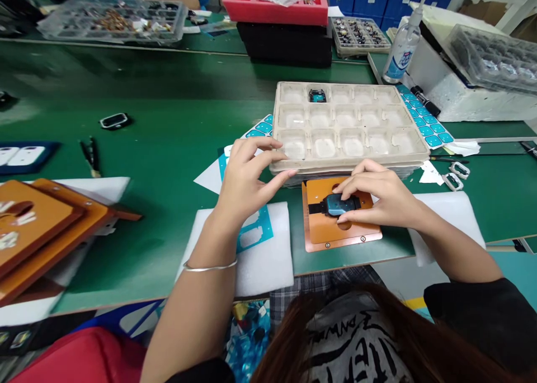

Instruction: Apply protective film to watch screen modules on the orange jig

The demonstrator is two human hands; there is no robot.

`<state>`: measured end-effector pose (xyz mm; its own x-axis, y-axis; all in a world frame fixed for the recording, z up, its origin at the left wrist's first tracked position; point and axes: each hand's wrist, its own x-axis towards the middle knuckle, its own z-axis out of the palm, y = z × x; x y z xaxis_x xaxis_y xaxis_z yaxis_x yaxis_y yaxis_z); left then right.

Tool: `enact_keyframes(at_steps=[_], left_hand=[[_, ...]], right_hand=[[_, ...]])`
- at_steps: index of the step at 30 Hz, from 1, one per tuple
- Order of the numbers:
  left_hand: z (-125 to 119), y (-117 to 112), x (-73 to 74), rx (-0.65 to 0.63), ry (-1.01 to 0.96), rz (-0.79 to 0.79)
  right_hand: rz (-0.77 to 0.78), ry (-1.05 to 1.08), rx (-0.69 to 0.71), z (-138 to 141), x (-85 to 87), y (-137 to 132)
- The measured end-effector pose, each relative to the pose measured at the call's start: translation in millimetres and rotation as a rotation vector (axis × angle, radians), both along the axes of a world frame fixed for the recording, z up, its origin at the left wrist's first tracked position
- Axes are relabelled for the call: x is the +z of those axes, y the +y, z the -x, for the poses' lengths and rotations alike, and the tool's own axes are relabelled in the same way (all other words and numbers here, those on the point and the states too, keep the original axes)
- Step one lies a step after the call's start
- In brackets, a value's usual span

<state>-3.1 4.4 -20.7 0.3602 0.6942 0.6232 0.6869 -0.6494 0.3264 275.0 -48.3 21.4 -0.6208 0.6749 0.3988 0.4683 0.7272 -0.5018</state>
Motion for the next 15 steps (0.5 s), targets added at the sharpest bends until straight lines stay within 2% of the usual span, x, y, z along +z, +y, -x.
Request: enact_keyframes(at_steps=[5, 9, 15], left_hand=[[0.3, 0.1, 0.2, -0.018, -0.007, -0.008], [0.0, -0.6, 0.8, 0.003, 0.008, 0.003], [-0.1, -1.2, 1.7, -0.001, 0.017, -0.027]], right_hand=[[0.001, -0.064, 0.016, 1.2, -1.1, -0.2], [-0.005, -0.086, -0.028, 1.8, -0.1, -1.4], [-0.154, -0.046, -0.023, 2.4, 2.5, -3.2]])
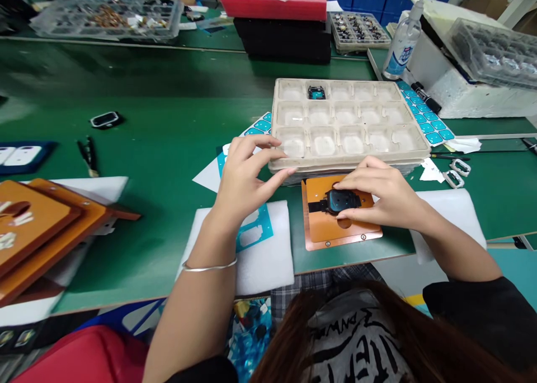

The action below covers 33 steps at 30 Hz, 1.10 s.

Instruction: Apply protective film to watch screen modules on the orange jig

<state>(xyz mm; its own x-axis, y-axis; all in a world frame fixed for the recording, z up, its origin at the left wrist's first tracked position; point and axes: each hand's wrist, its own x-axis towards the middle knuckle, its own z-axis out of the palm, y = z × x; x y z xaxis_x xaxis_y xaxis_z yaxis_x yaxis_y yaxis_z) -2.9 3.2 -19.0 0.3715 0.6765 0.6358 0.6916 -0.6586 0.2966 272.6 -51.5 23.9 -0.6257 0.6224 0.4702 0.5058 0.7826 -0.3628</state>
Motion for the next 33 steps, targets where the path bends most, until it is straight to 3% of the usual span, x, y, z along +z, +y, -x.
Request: enact_keyframes(at_steps=[6, 12, 15, 18, 21, 33], left_hand=[[1, 4, -2.8, -0.034, 0.005, -0.086], [-2, 1, 0.3, -0.053, -0.047, -0.190], [-10, -11, 9.5, -0.228, -0.088, -0.259], [-20, -25, 17.7, -0.495, -0.067, -0.199], [-29, -34, 18.8, -0.629, -0.025, -0.113], [-37, -38, 8.2, -0.670, 0.129, 0.010]], right_hand=[[0.059, -0.038, 0.002, 0, 1.7, 0], [0.206, 0.156, -0.046, 1, 1.6, 5], [0.396, 0.246, -0.104, 0, 1.2, 7], [0.562, 0.295, -0.126, 0, 1.1, 7], [0.632, 0.319, -0.126, 2, 1.0, 7], [0.748, 0.472, -0.209, 5, 0.8, 2]])
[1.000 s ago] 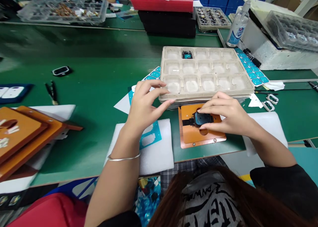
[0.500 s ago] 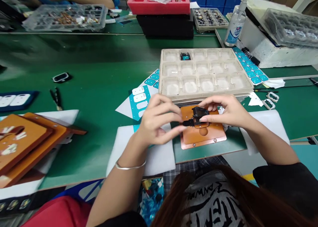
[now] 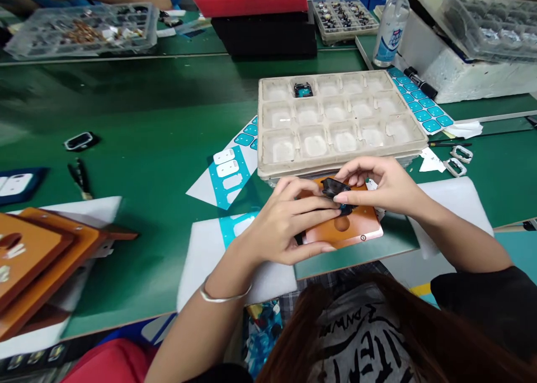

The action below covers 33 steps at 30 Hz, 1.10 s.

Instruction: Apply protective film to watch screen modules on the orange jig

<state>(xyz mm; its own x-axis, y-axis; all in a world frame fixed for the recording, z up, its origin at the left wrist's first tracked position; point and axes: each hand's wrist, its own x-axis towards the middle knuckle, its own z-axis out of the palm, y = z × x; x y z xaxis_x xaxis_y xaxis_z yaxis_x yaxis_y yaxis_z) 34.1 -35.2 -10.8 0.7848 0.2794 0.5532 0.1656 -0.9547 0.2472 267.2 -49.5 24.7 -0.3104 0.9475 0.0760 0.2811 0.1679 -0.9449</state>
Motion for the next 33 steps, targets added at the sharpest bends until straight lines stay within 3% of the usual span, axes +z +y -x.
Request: enact_keyframes(at_steps=[3, 6, 9, 12, 16, 26, 33], left_hand=[[0, 0, -1.0, 0.010, 0.021, 0.013], [0, 0, -1.4, 0.027, 0.005, 0.006], [3, 1, 0.0, 0.097, -0.111, -0.051], [6, 3, 1.6, 0.239, -0.285, -0.099], [7, 4, 1.7, 0.344, -0.414, -0.124], [9, 0, 3.8, 0.397, -0.385, -0.068], [9, 1, 5.3, 0.103, -0.062, -0.017]], right_hand=[[-0.084, -0.012, -0.046, -5, 3.3, 0], [-0.286, -0.111, -0.065, -10, 7.3, 0], [-0.513, -0.300, 0.066, -11, 9.4, -1], [-0.626, -0.401, 0.195, -8, 7.4, -3], [-0.643, -0.438, 0.229, -4, 2.2, -5], [-0.600, -0.444, 0.227, -3, 2.3, -7], [-0.550, -0.325, -0.105, -12, 15.8, -5]])
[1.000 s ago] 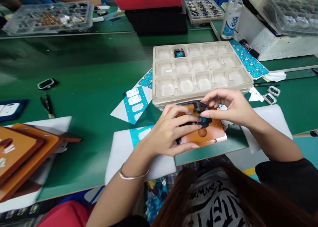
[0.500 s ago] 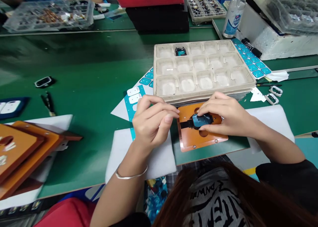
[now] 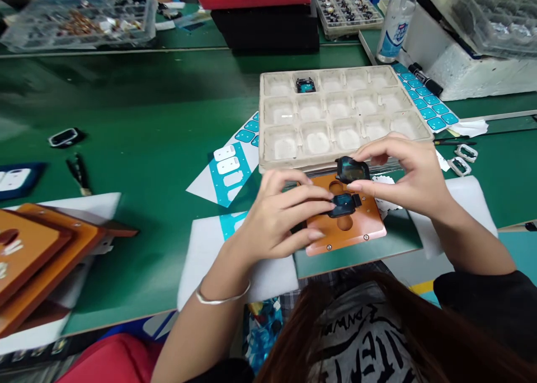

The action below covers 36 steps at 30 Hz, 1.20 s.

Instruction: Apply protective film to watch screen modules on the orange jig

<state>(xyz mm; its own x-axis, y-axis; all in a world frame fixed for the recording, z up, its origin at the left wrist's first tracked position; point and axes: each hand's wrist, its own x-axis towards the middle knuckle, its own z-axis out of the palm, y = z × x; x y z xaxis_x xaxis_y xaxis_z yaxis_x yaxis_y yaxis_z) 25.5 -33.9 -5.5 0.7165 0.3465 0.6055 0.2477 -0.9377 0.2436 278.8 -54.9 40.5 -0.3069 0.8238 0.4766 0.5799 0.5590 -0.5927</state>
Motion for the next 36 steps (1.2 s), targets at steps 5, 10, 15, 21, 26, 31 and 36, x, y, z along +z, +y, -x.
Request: enact_keyframes(at_steps=[5, 10, 15, 21, 26, 31, 36], left_hand=[[-4, 0, -6.0, -0.061, 0.159, 0.078], [-4, 0, -8.1, -0.054, 0.154, 0.077], [-4, -1, -6.2, -0.051, 0.115, 0.011], [-6, -3, -4.4, -0.056, 0.114, 0.028], [-4, -2, -3.7, -0.022, 0.019, 0.014], [0, -3, -2.0, 0.240, -0.302, -0.069], [-1, -6, -0.4, 0.324, -0.310, -0.066]], right_hand=[[0.026, 0.008, -0.036, 0, 1.7, -1], [0.038, -0.009, -0.038, -2, 3.9, -2], [0.024, -0.003, -0.045, -4, 5.0, -2], [0.026, -0.015, -0.048, -3, 3.2, -1], [0.057, -0.107, 0.071, -5, 2.0, -1], [0.133, -0.228, 0.182, 0, -1.0, -4], [0.111, -0.282, 0.217, 10, -6.1, -8]])
